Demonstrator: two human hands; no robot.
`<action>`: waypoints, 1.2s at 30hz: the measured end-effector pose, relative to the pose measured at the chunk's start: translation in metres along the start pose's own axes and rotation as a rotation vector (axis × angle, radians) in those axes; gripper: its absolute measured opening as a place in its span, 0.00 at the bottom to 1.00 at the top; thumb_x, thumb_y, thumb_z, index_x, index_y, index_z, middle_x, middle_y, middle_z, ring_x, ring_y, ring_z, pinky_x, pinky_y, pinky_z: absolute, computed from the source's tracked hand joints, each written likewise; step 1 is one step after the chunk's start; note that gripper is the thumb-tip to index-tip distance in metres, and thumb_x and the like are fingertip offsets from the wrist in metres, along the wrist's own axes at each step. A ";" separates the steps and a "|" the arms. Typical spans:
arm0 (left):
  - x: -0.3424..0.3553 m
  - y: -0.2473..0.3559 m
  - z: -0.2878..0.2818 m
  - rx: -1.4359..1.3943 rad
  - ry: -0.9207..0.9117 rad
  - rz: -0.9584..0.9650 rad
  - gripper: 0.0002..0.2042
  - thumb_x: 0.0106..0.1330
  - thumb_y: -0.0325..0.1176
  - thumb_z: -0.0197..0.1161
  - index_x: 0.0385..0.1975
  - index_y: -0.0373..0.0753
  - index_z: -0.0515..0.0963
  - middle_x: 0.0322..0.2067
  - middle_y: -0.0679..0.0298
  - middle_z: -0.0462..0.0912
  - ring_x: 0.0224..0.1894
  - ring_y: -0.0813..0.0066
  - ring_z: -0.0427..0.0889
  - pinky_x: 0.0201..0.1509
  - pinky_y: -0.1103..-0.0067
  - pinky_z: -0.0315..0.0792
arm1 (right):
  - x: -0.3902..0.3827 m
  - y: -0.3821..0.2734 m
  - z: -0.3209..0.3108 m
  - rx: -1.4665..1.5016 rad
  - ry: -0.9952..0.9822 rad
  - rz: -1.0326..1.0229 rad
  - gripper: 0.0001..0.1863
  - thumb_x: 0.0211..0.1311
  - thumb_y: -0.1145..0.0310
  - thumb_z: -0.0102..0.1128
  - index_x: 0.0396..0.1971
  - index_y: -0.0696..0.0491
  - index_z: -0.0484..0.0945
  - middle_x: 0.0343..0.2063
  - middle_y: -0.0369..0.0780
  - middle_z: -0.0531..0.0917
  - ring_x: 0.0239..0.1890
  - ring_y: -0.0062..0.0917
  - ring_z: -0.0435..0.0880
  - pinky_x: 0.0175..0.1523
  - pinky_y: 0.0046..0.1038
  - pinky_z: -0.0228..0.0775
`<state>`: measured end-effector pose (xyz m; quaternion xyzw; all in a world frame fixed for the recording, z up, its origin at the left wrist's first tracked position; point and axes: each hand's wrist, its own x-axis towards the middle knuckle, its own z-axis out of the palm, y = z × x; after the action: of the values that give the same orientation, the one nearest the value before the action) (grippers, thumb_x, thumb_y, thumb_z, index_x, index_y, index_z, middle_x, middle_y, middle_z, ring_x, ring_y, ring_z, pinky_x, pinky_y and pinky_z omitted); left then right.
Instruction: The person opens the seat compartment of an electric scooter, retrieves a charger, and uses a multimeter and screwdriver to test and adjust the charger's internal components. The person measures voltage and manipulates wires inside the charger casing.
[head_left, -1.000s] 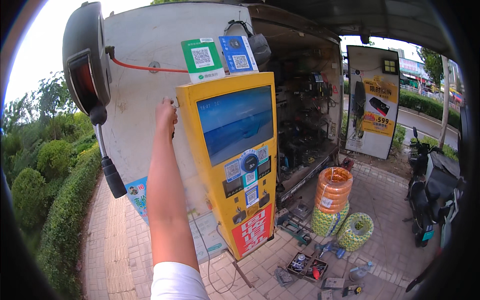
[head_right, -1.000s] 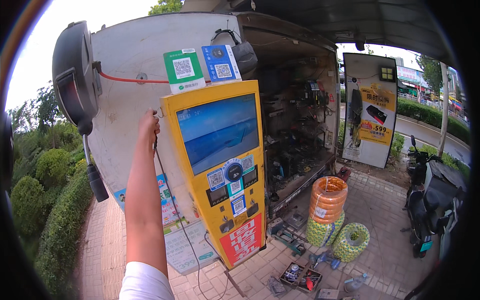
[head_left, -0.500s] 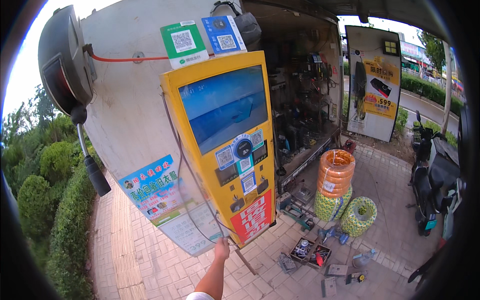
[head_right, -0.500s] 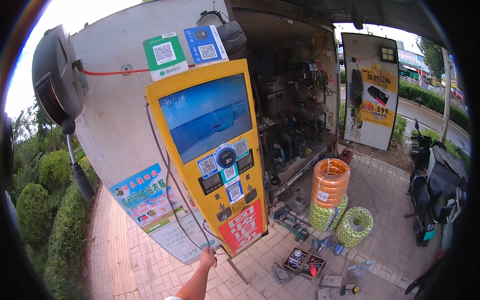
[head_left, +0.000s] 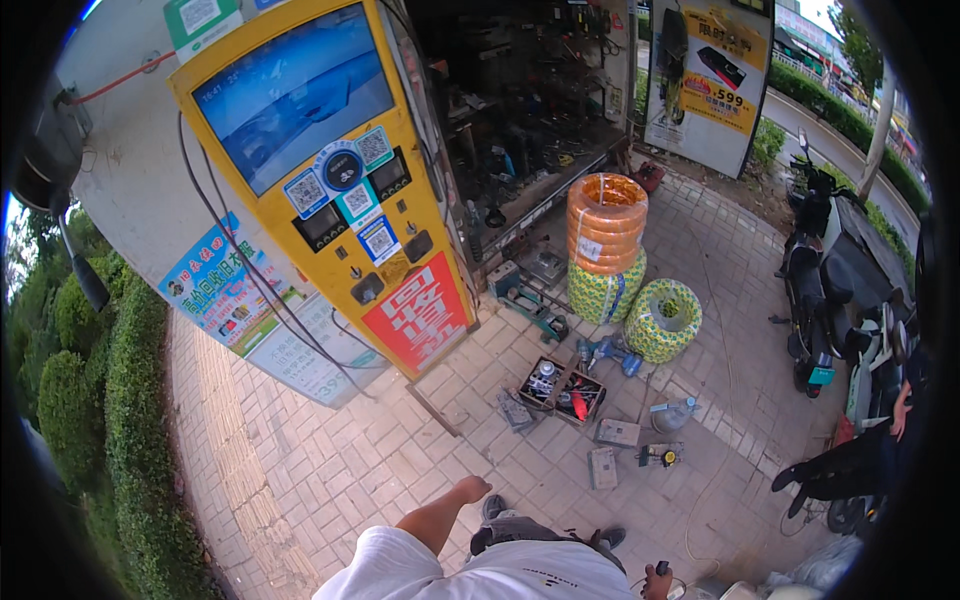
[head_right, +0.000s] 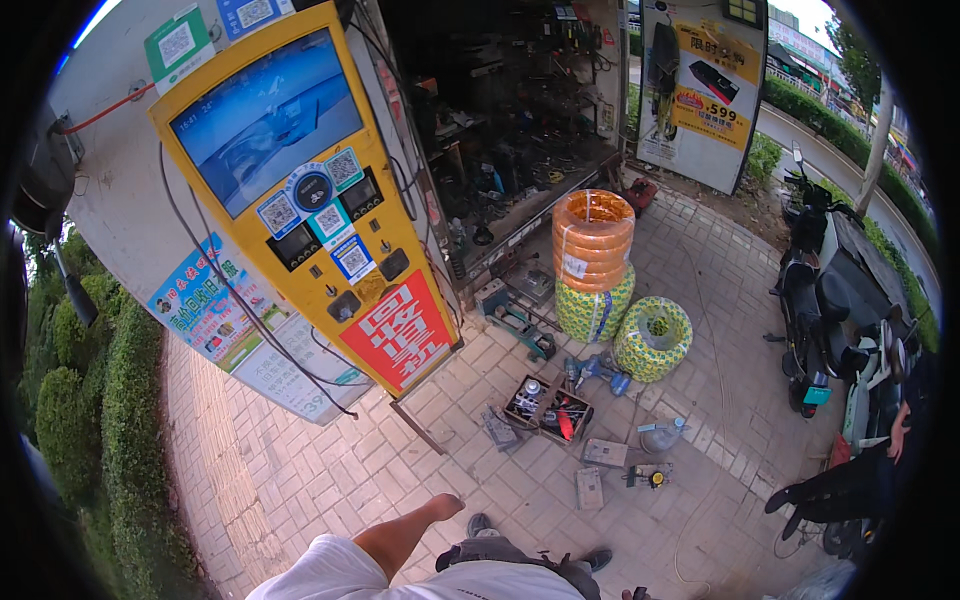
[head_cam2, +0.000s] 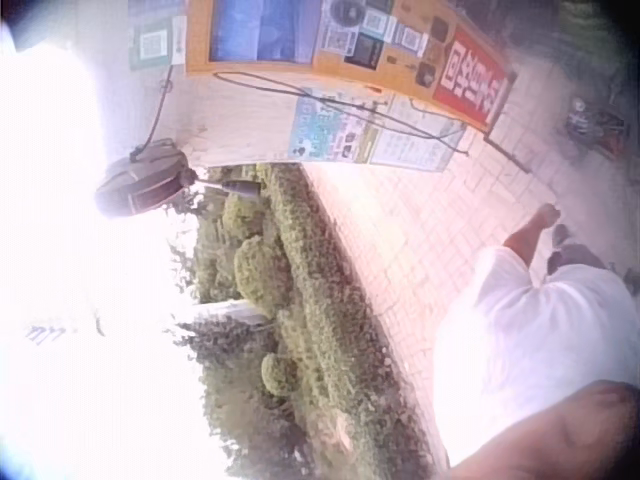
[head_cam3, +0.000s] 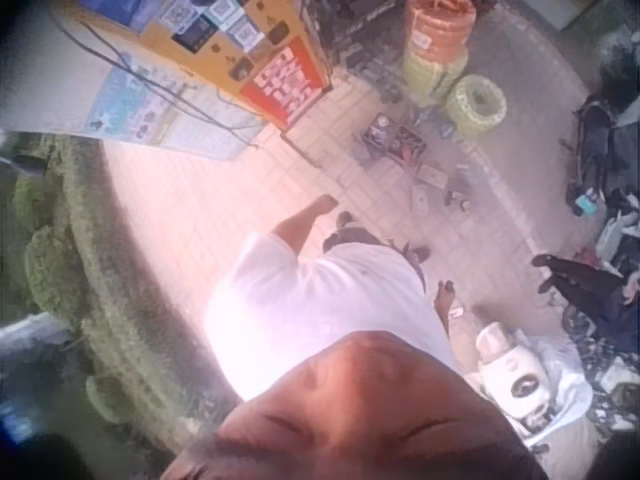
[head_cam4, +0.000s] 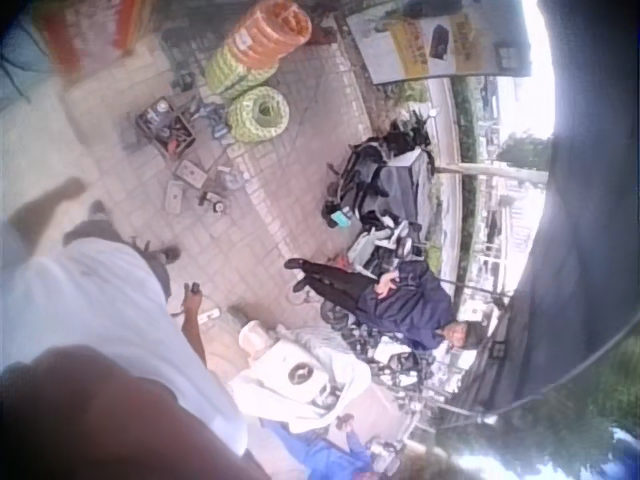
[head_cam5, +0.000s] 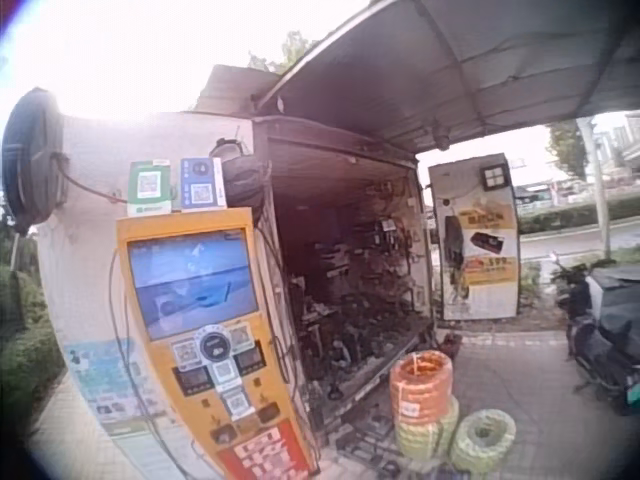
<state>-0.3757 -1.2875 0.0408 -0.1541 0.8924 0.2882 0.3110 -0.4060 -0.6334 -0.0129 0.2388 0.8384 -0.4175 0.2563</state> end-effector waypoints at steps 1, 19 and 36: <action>0.010 0.017 0.026 0.131 -0.015 0.062 0.27 0.67 0.53 0.47 0.41 0.32 0.82 0.45 0.44 0.81 0.51 0.44 0.77 0.58 0.61 0.70 | -0.004 -0.010 -0.005 0.243 0.106 0.052 0.13 0.55 0.65 0.65 0.32 0.59 0.74 0.15 0.38 0.76 0.13 0.26 0.75 0.18 0.30 0.69; 0.194 0.392 0.011 0.082 -0.292 0.258 0.20 0.66 0.45 0.55 0.45 0.34 0.81 0.43 0.46 0.83 0.48 0.48 0.81 0.53 0.64 0.73 | 0.088 -0.053 -0.182 0.284 0.510 0.258 0.18 0.47 0.64 0.74 0.33 0.60 0.79 0.29 0.42 0.83 0.31 0.29 0.81 0.39 0.33 0.73; 0.425 0.588 -0.050 -0.138 -0.040 0.106 0.20 0.65 0.48 0.56 0.43 0.39 0.82 0.32 0.51 0.85 0.37 0.54 0.84 0.43 0.64 0.74 | 0.277 -0.057 -0.340 1.143 0.330 0.749 0.24 0.60 0.46 0.55 0.45 0.50 0.70 0.29 0.44 0.82 0.25 0.35 0.81 0.28 0.44 0.70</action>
<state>-0.9891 -0.8962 0.0455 -0.1221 0.8709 0.3681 0.3018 -0.7284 -0.3324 0.0228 0.6690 0.3772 -0.6346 0.0866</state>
